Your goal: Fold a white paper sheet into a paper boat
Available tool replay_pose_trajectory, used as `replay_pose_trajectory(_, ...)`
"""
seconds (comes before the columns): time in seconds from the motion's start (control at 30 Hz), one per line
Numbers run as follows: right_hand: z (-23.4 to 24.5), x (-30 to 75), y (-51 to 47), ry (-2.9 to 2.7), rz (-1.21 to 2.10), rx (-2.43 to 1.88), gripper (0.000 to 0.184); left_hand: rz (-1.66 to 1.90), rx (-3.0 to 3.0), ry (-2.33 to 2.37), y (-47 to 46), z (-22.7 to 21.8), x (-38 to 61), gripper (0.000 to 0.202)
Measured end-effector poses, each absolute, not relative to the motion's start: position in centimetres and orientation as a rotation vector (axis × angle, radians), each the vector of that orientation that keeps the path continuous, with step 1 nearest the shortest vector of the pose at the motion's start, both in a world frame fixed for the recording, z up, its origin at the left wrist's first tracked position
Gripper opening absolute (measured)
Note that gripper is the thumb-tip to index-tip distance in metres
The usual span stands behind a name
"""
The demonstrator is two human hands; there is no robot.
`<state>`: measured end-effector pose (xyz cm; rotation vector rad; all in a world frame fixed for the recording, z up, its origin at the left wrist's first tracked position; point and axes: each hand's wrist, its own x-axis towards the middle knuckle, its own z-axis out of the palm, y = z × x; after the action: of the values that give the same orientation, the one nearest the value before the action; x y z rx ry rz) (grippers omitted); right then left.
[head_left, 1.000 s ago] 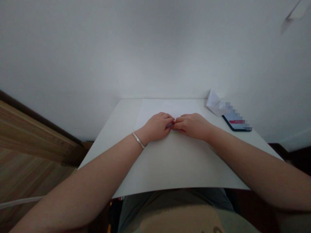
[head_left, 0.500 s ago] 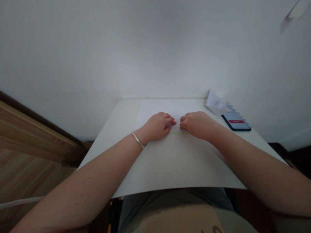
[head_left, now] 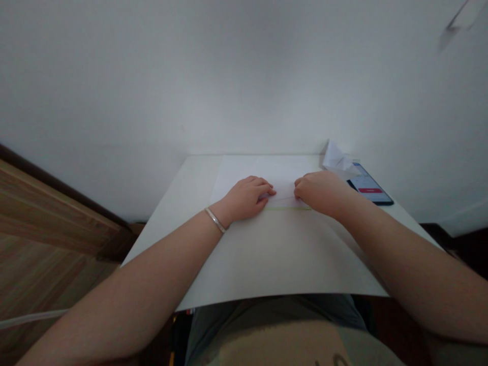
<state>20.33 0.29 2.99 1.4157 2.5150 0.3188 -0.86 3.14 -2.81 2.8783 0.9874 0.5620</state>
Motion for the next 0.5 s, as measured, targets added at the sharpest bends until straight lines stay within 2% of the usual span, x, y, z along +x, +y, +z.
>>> replay_pose_trajectory(0.5, 1.3, 22.4, 1.5, 2.445, 0.363, 1.756, 0.022, 0.569, 2.879, 0.951, 3.3, -3.0, -1.0, 0.029)
